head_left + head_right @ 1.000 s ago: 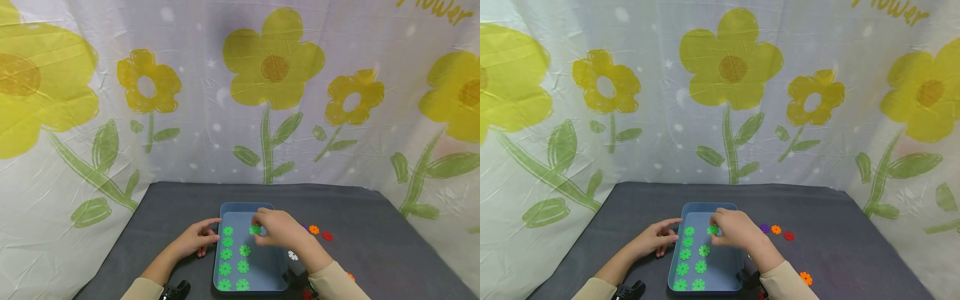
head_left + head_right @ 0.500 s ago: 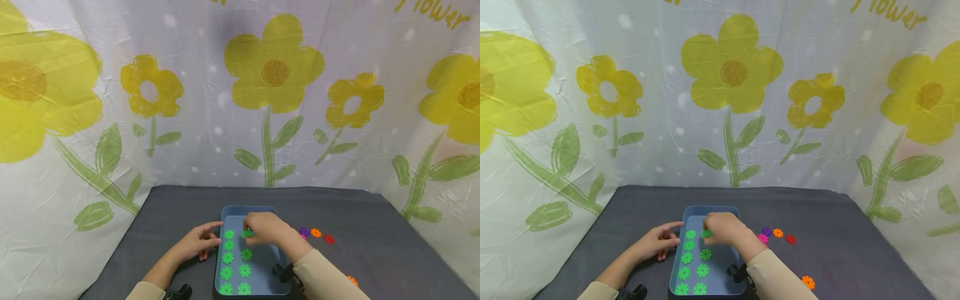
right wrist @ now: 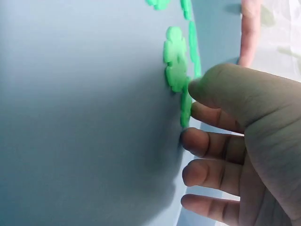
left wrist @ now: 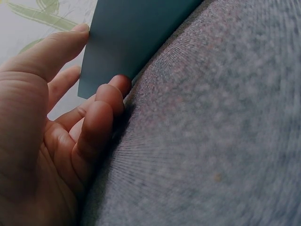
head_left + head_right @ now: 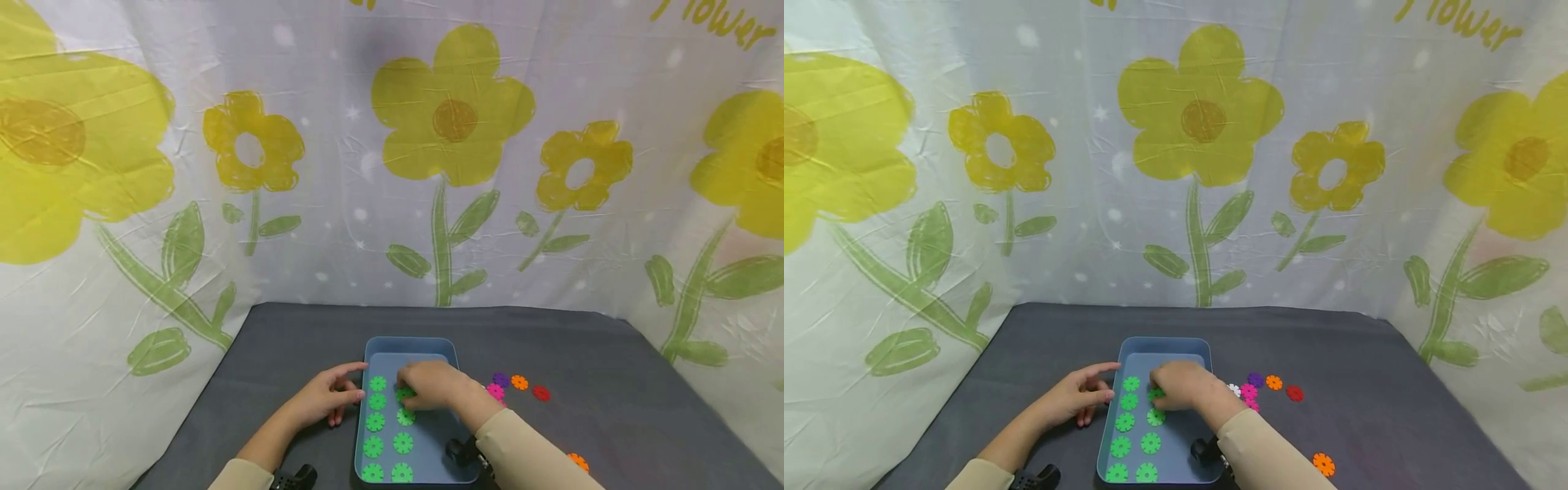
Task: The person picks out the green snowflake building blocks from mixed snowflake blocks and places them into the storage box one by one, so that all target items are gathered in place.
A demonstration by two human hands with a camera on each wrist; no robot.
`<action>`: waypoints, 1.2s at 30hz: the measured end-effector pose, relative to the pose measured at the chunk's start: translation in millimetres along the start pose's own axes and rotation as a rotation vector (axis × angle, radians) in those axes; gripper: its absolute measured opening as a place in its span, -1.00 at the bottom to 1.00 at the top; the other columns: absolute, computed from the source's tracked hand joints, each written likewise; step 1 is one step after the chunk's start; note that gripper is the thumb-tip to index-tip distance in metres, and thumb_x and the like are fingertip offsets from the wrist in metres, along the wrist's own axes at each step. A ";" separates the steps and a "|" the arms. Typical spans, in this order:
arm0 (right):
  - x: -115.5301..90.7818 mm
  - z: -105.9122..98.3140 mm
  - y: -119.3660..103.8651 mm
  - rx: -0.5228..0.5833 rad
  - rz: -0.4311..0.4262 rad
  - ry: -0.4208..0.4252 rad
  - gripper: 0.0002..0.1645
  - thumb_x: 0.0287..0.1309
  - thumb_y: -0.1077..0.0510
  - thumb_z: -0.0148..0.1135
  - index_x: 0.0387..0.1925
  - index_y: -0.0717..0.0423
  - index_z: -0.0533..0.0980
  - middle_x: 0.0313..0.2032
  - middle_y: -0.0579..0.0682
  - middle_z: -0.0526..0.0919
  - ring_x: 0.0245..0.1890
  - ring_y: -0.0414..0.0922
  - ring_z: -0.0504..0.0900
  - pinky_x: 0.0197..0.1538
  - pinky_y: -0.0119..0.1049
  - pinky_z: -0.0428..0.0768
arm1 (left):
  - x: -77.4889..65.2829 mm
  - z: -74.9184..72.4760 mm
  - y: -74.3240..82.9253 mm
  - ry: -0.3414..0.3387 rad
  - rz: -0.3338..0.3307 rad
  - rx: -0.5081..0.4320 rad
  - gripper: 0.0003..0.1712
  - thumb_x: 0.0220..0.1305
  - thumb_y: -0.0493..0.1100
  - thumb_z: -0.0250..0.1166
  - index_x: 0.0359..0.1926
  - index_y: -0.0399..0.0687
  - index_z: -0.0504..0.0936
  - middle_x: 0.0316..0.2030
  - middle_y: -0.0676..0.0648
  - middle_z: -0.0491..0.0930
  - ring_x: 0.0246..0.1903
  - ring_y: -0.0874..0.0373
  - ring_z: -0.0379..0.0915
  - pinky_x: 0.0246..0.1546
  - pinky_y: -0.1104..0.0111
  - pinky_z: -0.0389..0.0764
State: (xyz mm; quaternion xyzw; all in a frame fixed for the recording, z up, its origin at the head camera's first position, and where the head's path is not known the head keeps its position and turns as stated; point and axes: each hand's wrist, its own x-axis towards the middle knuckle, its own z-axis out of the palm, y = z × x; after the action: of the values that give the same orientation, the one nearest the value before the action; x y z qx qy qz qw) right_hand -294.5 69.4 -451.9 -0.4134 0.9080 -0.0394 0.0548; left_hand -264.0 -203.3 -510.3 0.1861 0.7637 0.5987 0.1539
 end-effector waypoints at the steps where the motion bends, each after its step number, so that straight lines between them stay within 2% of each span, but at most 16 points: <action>1: -1.1 -0.4 1.1 0.023 0.002 -0.004 -0.71 0.24 0.06 0.38 -0.03 0.03 0.68 -0.24 -0.19 0.66 -0.34 -0.30 0.55 -0.16 -0.31 0.61 | 0.2 0.1 0.1 0.000 -0.001 0.003 -0.23 0.43 -0.07 0.36 0.54 -0.14 0.28 -0.25 -0.18 0.68 -0.69 0.15 0.41 -0.68 0.34 0.52; 4: -5.2 -2.5 4.1 0.091 0.013 -0.009 -0.68 0.27 0.15 0.30 0.05 0.07 0.66 -0.40 -0.21 0.61 -0.46 -0.31 0.46 -0.27 -0.33 0.54 | 1.3 -0.1 0.9 -0.006 0.006 0.005 -0.22 0.43 -0.07 0.36 0.54 -0.14 0.28 -0.24 -0.17 0.68 -0.69 0.15 0.41 -0.67 0.34 0.53; 7: -11.1 -7.0 5.4 0.144 0.027 -0.010 -0.63 0.27 0.23 0.23 0.11 0.13 0.63 -0.58 -0.23 0.44 -0.60 -0.29 0.28 -0.40 -0.35 0.37 | 2.4 -0.8 1.3 -0.009 0.013 0.007 -0.23 0.43 -0.07 0.36 0.54 -0.13 0.28 -0.23 -0.17 0.69 -0.69 0.14 0.42 -0.67 0.33 0.53; 9: -16.3 -10.6 5.6 0.164 0.033 -0.007 -0.62 0.29 0.25 0.21 0.13 0.14 0.61 -0.60 -0.24 0.42 -0.61 -0.30 0.25 -0.41 -0.35 0.33 | 2.9 -1.2 1.1 -0.009 0.016 0.010 -0.23 0.44 -0.07 0.36 0.54 -0.13 0.28 -0.23 -0.17 0.68 -0.68 0.13 0.42 -0.67 0.32 0.54; 11: -23.0 -15.2 5.0 0.180 0.035 0.009 -0.62 0.31 0.26 0.19 0.14 0.14 0.60 -0.53 -0.24 0.47 -0.58 -0.31 0.29 -0.40 -0.35 0.37 | 3.2 -1.4 0.7 -0.007 0.016 0.012 -0.23 0.43 -0.07 0.36 0.54 -0.13 0.29 -0.23 -0.16 0.68 -0.68 0.13 0.42 -0.67 0.32 0.54; 14: -34.6 -20.5 4.4 0.185 0.023 0.046 -0.66 0.36 0.25 0.19 0.12 0.10 0.60 -0.34 -0.20 0.60 -0.46 -0.33 0.42 -0.31 -0.32 0.49 | 3.1 -1.0 -0.1 -0.007 0.013 0.017 -0.23 0.43 -0.06 0.36 0.54 -0.12 0.29 -0.24 -0.16 0.68 -0.68 0.12 0.43 -0.67 0.31 0.54; 17: -47.2 -24.6 3.1 0.171 -0.001 0.087 -0.71 0.37 0.23 0.21 0.09 0.06 0.60 -0.21 -0.19 0.61 -0.34 -0.33 0.49 -0.22 -0.30 0.56 | 2.4 -0.5 -0.5 -0.010 0.009 0.018 -0.23 0.43 -0.06 0.36 0.54 -0.12 0.29 -0.25 -0.16 0.67 -0.68 0.12 0.43 -0.67 0.31 0.54; 31: -100.9 -30.7 -1.2 0.161 -0.088 0.244 -0.77 0.30 0.28 0.24 -0.07 -0.04 0.59 -0.19 -0.16 0.62 -0.38 -0.33 0.52 -0.24 -0.41 0.56 | -0.3 -1.5 1.0 -0.006 0.006 0.019 -0.23 0.44 -0.06 0.35 0.54 -0.15 0.28 -0.24 -0.18 0.67 -0.67 0.12 0.42 -0.67 0.33 0.52; 36: -125.2 -28.9 -0.7 0.177 -0.069 0.261 -0.80 0.28 0.29 0.28 -0.14 -0.05 0.59 -0.22 -0.21 0.61 -0.38 -0.36 0.52 -0.27 -0.44 0.57 | 0.2 0.3 1.4 -0.001 0.005 0.019 -0.23 0.44 -0.07 0.35 0.54 -0.16 0.28 -0.25 -0.18 0.66 -0.68 0.12 0.42 -0.68 0.33 0.52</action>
State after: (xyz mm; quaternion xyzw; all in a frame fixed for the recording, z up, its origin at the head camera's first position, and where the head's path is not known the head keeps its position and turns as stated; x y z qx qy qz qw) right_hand -216.2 164.2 -414.8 -0.4291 0.8858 -0.1745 -0.0286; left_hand -263.8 -202.7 -509.0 0.1898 0.7688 0.5916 0.1512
